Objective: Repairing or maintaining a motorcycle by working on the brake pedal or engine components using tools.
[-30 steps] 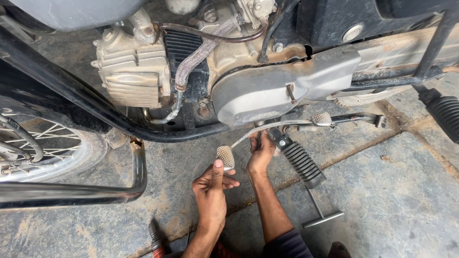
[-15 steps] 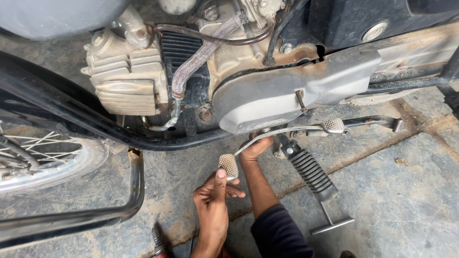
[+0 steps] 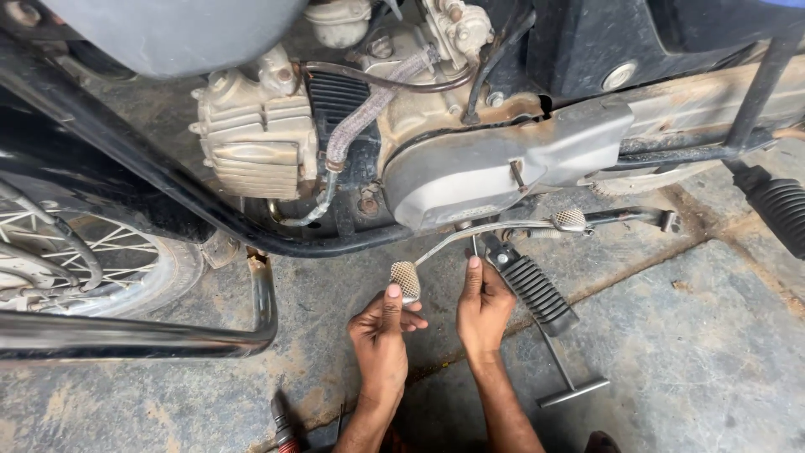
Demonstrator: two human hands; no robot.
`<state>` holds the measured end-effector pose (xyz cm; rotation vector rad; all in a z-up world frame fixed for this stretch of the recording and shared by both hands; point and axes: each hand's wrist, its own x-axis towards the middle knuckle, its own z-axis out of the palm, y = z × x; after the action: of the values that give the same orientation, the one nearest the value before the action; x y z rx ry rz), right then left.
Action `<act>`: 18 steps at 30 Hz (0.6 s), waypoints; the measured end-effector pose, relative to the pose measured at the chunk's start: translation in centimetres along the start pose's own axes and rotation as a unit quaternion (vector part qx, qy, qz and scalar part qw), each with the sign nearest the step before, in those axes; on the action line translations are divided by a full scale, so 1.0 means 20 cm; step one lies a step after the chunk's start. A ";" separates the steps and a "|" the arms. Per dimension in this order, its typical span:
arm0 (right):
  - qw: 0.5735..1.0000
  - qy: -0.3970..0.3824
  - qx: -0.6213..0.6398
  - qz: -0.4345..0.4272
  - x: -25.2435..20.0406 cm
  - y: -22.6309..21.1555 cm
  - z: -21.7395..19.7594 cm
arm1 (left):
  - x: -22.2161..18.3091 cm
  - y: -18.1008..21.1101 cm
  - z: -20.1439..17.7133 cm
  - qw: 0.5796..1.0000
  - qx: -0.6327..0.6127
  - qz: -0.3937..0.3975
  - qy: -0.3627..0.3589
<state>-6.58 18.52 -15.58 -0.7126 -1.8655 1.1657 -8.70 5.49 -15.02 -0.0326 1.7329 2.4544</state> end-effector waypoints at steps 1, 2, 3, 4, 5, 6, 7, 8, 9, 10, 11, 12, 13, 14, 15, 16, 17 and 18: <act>1.000 -0.002 0.001 -0.002 0.02 -0.03 0.00 | 0.00 -0.01 -0.01 1.000 -0.001 0.002 0.003; 1.000 -0.022 -0.006 0.013 0.03 -0.07 0.00 | 0.00 -0.02 -0.01 1.000 -0.003 0.006 0.000; 0.999 -0.038 -0.014 0.030 0.04 -0.09 -0.01 | 0.01 -0.03 -0.02 1.000 -0.004 0.009 -0.005; 0.999 -0.038 -0.014 0.031 0.04 -0.09 0.00 | 0.00 -0.03 -0.02 1.000 -0.003 0.009 -0.005; 0.998 -0.045 -0.011 0.038 0.04 -0.09 0.00 | 0.00 -0.02 -0.01 1.000 -0.003 0.004 0.001; 0.998 -0.052 -0.009 0.045 0.05 -0.09 0.00 | 0.00 -0.02 -0.01 1.000 -0.003 -0.001 0.006; 0.998 -0.053 -0.009 0.044 0.05 -0.07 0.01 | -0.01 -0.01 -0.01 1.000 -0.004 -0.001 0.008; 0.999 -0.035 -0.020 0.004 0.04 -0.05 0.03 | -0.02 0.00 0.00 1.000 0.006 -0.015 0.008; 0.999 -0.019 -0.030 -0.037 0.04 -0.03 0.04 | -0.02 0.01 0.00 0.999 0.016 -0.028 0.010; 0.999 -0.021 -0.031 -0.037 0.04 -0.02 0.05 | -0.02 0.02 -0.01 0.999 0.016 -0.029 0.012; 0.997 -0.004 -0.051 -0.058 0.05 0.00 0.06 | -0.02 0.02 -0.01 0.999 0.034 -0.032 0.010; 0.994 0.012 -0.072 -0.078 0.05 0.01 0.08 | -0.01 0.02 -0.01 0.998 0.052 -0.034 0.008; 0.994 0.011 -0.073 -0.076 0.06 0.03 0.09 | -0.01 0.03 -0.01 0.998 0.053 -0.036 0.008; 0.990 0.032 -0.087 -0.101 0.07 0.05 0.11 | 0.00 0.03 -0.01 0.997 0.051 -0.048 0.009; 0.985 0.053 -0.102 -0.126 0.07 0.07 0.12 | 0.00 0.03 -0.01 0.997 0.049 -0.061 0.010; 0.986 0.052 -0.103 -0.124 0.08 0.12 0.17 | 0.00 0.03 0.00 0.997 0.051 -0.063 0.011; 0.980 0.086 -0.077 -0.163 0.08 0.17 0.21 | 0.01 0.02 0.00 0.998 0.039 -0.053 0.008; 0.971 0.119 -0.051 -0.202 0.09 0.21 0.26 | 0.01 0.03 0.01 0.999 0.027 -0.044 0.004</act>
<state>-11.71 19.33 -20.14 -0.4723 -1.7676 0.6956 -8.96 5.46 -14.53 -0.1112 1.7611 2.3483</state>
